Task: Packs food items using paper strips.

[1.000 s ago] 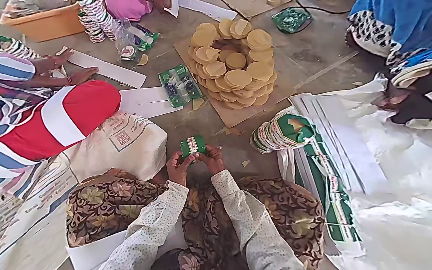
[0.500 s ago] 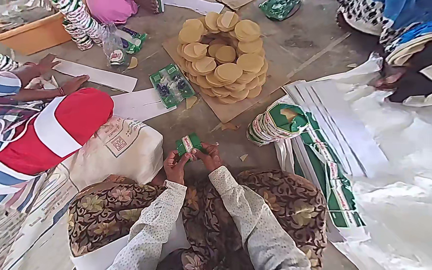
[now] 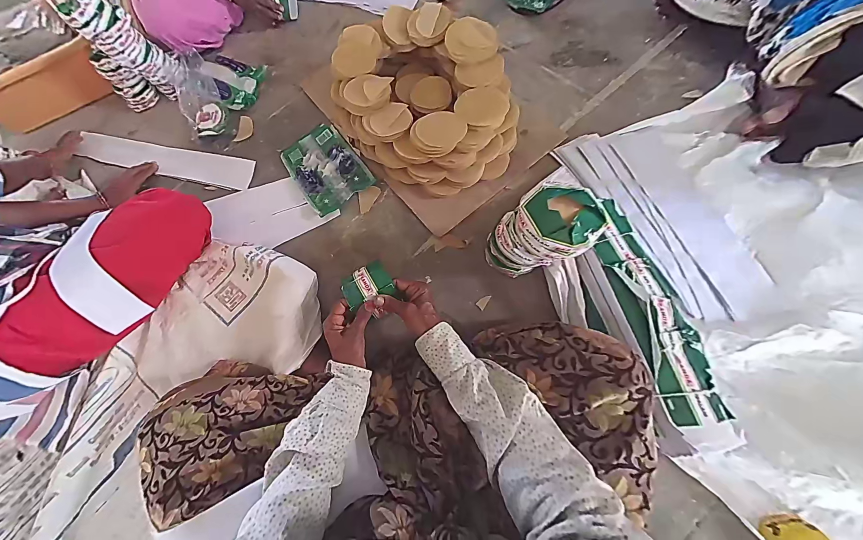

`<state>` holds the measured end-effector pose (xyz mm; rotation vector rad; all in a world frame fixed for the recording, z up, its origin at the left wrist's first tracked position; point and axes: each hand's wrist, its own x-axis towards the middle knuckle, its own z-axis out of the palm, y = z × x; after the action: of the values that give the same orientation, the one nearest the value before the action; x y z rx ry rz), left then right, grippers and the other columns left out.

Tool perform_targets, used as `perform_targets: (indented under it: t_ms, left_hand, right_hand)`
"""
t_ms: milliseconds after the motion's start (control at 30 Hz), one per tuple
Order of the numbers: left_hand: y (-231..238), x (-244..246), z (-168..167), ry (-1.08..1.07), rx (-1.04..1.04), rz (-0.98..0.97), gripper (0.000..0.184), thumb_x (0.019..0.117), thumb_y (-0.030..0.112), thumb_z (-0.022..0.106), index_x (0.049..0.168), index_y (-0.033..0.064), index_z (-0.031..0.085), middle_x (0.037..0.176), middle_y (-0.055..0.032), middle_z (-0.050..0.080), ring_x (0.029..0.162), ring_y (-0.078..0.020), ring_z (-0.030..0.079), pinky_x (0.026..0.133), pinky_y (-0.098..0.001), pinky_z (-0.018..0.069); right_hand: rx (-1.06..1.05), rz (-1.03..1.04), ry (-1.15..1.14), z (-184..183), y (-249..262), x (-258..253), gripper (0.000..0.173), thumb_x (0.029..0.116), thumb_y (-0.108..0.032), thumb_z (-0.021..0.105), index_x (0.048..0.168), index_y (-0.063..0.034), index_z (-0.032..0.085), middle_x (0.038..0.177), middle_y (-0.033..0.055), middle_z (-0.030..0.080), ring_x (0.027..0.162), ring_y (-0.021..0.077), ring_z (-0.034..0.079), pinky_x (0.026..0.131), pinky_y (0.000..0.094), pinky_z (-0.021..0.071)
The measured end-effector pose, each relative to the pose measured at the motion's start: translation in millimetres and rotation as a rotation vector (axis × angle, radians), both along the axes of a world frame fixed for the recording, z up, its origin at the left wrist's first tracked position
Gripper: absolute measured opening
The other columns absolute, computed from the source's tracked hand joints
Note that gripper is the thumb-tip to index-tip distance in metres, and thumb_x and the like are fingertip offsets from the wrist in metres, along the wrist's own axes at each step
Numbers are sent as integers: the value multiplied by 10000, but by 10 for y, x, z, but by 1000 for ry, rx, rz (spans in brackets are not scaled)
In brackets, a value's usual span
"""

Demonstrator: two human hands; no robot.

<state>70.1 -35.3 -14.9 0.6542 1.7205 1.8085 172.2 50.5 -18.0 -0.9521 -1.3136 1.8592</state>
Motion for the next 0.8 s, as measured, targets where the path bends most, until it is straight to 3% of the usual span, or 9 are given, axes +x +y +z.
perform_targets:
  t_ms: [267, 400, 567, 667, 800]
  left_hand:
    - [15, -27, -29, 0, 17, -44, 195, 859, -38, 675, 1050, -70, 659, 958, -31, 738, 924, -59, 704, 898, -246, 582]
    - [43, -43, -24, -18, 82, -27, 174, 849, -72, 667, 1015, -22, 647, 919, 7, 732, 889, -57, 704, 859, -252, 594]
    - [36, -101, -88, 30, 98, -24, 128, 855, -86, 643, 948, -1, 669, 892, 32, 724, 883, -38, 689, 862, -242, 580]
    - [44, -91, -85, 15, 71, -40, 114, 870, -83, 613, 946, -10, 655, 882, 38, 711, 874, -25, 681, 856, -229, 575]
    - [42, -92, -58, 41, 41, -39, 91, 887, -37, 624, 974, -24, 645, 882, 26, 703, 869, -23, 674, 844, -224, 571]
  right_hand:
    - [3, 12, -142, 3, 13, -27, 109, 918, -110, 707, 936, -6, 734, 832, 36, 724, 772, 61, 674, 781, 288, 565]
    - [2, -59, -20, 43, -43, -19, 153, 863, -4, 733, 1012, 33, 729, 901, 56, 742, 824, 50, 693, 816, 255, 587]
    - [94, -56, -54, -12, -45, -30, 119, 825, -6, 758, 939, 23, 739, 875, 45, 742, 828, 32, 680, 818, 245, 566]
    - [118, -17, -158, -16, -19, -26, 124, 887, -27, 710, 987, 34, 750, 919, 88, 750, 869, 62, 687, 858, 276, 555]
    - [130, -10, -151, -42, -9, -32, 141, 924, -114, 692, 951, 14, 744, 865, 57, 735, 811, 53, 673, 811, 286, 548]
